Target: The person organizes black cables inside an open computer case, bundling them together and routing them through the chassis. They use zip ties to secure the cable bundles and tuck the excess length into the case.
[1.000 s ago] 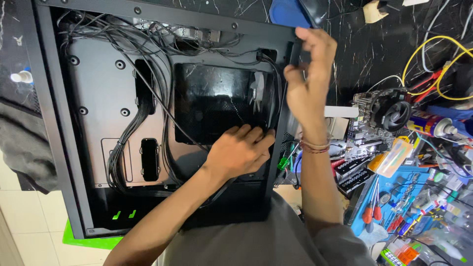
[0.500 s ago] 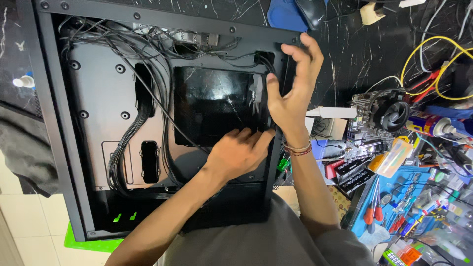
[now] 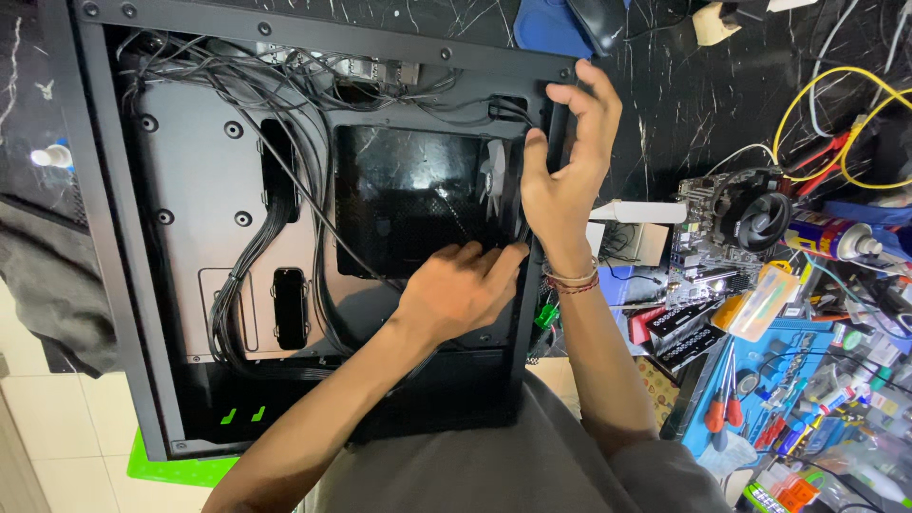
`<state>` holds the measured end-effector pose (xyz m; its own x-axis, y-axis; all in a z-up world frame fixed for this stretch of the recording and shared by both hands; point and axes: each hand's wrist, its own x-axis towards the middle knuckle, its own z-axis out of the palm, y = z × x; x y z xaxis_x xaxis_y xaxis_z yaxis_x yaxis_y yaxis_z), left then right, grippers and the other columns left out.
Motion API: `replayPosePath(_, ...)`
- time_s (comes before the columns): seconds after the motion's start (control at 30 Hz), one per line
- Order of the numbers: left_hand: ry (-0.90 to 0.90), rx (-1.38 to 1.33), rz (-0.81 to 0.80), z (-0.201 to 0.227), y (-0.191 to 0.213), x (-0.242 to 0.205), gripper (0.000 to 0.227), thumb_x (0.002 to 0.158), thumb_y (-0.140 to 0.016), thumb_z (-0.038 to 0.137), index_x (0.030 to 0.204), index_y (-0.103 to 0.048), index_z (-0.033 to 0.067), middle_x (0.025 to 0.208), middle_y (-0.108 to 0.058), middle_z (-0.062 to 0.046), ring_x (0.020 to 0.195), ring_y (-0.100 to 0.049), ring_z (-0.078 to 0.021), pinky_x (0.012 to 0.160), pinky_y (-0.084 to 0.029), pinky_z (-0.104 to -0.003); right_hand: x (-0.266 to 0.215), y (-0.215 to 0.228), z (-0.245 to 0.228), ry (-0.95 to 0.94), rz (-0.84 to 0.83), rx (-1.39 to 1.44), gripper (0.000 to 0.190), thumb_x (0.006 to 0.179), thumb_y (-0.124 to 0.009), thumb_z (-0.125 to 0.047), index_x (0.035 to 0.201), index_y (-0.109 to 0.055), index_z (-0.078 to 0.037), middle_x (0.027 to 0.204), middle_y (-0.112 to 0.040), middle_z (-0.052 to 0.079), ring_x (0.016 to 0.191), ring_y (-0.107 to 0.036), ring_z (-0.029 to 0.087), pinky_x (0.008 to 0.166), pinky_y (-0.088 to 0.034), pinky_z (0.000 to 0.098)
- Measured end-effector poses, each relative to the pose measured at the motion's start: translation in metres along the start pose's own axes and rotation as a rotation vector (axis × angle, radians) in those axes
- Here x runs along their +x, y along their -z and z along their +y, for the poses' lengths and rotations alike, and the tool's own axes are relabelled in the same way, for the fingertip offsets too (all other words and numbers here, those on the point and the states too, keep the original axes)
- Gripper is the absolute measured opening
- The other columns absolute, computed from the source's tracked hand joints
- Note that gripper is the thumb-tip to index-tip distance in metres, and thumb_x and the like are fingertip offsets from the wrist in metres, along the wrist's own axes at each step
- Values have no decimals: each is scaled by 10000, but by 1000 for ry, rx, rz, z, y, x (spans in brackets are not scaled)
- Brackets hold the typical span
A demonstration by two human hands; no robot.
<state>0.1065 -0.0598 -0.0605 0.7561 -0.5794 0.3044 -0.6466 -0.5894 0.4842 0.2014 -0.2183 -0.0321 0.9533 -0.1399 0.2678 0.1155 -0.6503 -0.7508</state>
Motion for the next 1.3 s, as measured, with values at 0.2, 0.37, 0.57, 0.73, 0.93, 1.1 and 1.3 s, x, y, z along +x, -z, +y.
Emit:
replayPosePath(0.2, -12, -5, 14, 0, 4, 2, 216, 1027, -695, 134, 1234, -641, 106, 764, -603, 5, 648, -595, -229, 539, -470, -354, -1, 0, 0, -24, -4, 2, 409, 973, -659, 50, 1351, -625, -102, 1579, -484, 111, 1537, -515, 327, 1218, -495, 442)
replayPosePath(0.37, -7, -18, 2, 0, 4, 2, 218, 1033, -702, 146, 1238, -636, 112, 789, -625, 2, 663, -616, -233, 546, -479, -359, 0, 0, 0, -4, -3, 14, 424, 952, -673, 52, 1346, -614, -94, 1567, -482, 126, 1527, -509, 344, 1289, -441, 498)
replayPosePath(0.57, -2, -37, -10, -1, 5, 3, 205, 1032, -684, 164, 1227, -641, 121, 786, -627, -1, 680, -619, -240, 564, -483, -370, 1, -1, 2, -11, 5, 6, 437, 932, -677, 52, 1341, -617, -90, 1569, -487, 129, 1523, -520, 342, 1271, -450, 475)
replayPosePath(0.73, -17, -28, 37, 0, 8, 4, 178, 1043, -685, 118, 1215, -651, 89, 763, -602, 2, 606, -571, -210, 521, -453, -344, -1, -1, 4, 17, 3, 15, 420, 957, -680, 47, 1352, -616, -79, 1572, -482, 135, 1527, -519, 358, 1289, -445, 509)
replayPosePath(0.93, 10, -71, -59, -2, 12, 6, 220, 1082, -662, 284, 1237, -625, 132, 795, -678, -43, 743, -689, -265, 637, -552, -394, -5, 0, 3, 22, 18, 20, 458, 922, -666, 33, 1361, -595, -77, 1588, -485, 166, 1536, -506, 381, 1337, -401, 534)
replayPosePath(1.1, 59, -205, 89, 2, 29, 16, 222, 1067, -655, 187, 1224, -681, 33, 1138, -685, -123, 933, -664, -326, 841, -592, -426, -21, 15, -16, 135, 150, 124, 224, 1112, -584, -16, 1336, -600, -10, 1568, -541, 211, 1523, -545, 400, 1332, -482, 549)
replayPosePath(1.3, -22, -356, 230, 9, 21, 24, 243, 1053, -645, 181, 1263, -741, 106, 1114, -719, -69, 914, -689, -301, 804, -578, -413, -70, 47, -27, 129, 231, 282, 277, 1018, -693, -14, 1294, -674, 9, 1452, -668, 205, 1382, -667, 440, 1138, -549, 493)
